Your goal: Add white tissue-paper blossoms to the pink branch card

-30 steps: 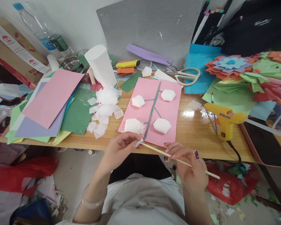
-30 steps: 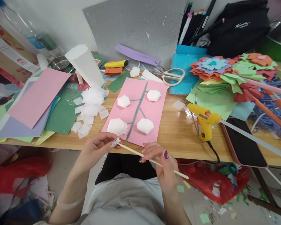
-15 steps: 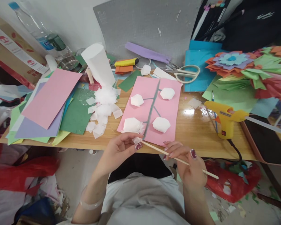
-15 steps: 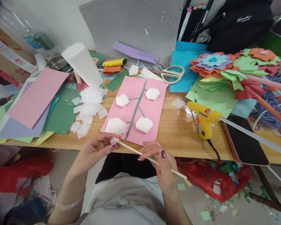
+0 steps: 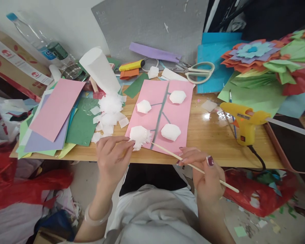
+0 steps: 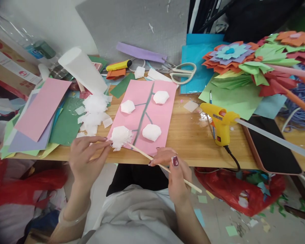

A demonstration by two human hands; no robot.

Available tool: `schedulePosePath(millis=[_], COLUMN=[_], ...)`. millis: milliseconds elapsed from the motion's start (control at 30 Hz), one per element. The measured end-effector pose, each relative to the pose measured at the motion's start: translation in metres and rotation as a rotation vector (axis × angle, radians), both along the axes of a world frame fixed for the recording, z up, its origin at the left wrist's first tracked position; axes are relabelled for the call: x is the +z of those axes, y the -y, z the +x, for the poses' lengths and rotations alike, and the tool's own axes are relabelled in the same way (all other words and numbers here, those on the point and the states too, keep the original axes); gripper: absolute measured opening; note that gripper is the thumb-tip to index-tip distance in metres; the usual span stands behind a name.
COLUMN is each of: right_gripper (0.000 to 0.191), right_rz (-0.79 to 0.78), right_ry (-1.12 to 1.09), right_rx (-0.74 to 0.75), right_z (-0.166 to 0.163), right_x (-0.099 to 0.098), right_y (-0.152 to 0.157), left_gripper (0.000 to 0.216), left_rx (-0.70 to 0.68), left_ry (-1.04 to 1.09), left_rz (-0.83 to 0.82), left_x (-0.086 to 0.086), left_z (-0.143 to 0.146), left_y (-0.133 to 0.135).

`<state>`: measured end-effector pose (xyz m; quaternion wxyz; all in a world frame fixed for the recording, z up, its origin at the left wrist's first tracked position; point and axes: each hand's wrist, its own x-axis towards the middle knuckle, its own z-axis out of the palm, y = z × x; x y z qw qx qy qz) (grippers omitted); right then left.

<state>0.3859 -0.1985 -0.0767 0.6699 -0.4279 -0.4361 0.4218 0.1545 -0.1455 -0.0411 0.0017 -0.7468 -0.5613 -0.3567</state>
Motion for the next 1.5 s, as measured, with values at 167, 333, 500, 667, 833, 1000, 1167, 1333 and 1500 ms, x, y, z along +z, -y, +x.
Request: schedulePosePath(millis=[167, 333, 500, 667, 833, 1000, 1167, 1333, 1500], right_gripper=[0.042, 0.035, 0.034, 0.033, 0.034, 0.033, 0.032, 0.029, 0.025], right_rz=[0.075, 0.113, 0.090, 0.085, 0.113, 0.165, 0.228, 0.264, 0.253], right_ry=[0.211, 0.373, 0.450, 0.499, 0.563, 0.633, 0.710, 0.795, 0.844], right_rx=[0.049, 0.149, 0.173, 0.170, 0.167, 0.150, 0.161, 0.147, 0.166], right_z=[-0.011, -0.017, -0.021, -0.023, -0.024, -0.027, -0.030, -0.036, -0.039], right_x=[0.004, 0.008, 0.003, 0.000, 0.004, 0.008, 0.009, 0.013, 0.015], right_y=[-0.004, -0.010, -0.010, -0.012, -0.014, -0.014, -0.015, -0.016, -0.017], left_gripper=[0.016, 0.017, 0.017, 0.012, 0.035, 0.052, 0.055, 0.073, 0.082], left_rx=[0.009, -0.027, -0.009, 0.020, 0.078, 0.109, 0.120, 0.149, 0.147], left_ry=[-0.258, -0.254, -0.182, -0.210, -0.080, -0.096, -0.037, 0.014, 0.020], left_rz=[0.220, 0.258, 0.168, 0.146, -0.009, -0.199, -0.205, -0.272, -0.284], left_x=[-0.023, -0.028, -0.032, -0.035, -0.034, -0.035, -0.038, -0.038, -0.039], left_z=[0.007, 0.010, 0.008, 0.006, 0.006, 0.002, 0.002, -0.001, -0.003], left_y=[0.004, 0.007, 0.007, 0.008, 0.008, 0.010, 0.014, 0.013, 0.011])
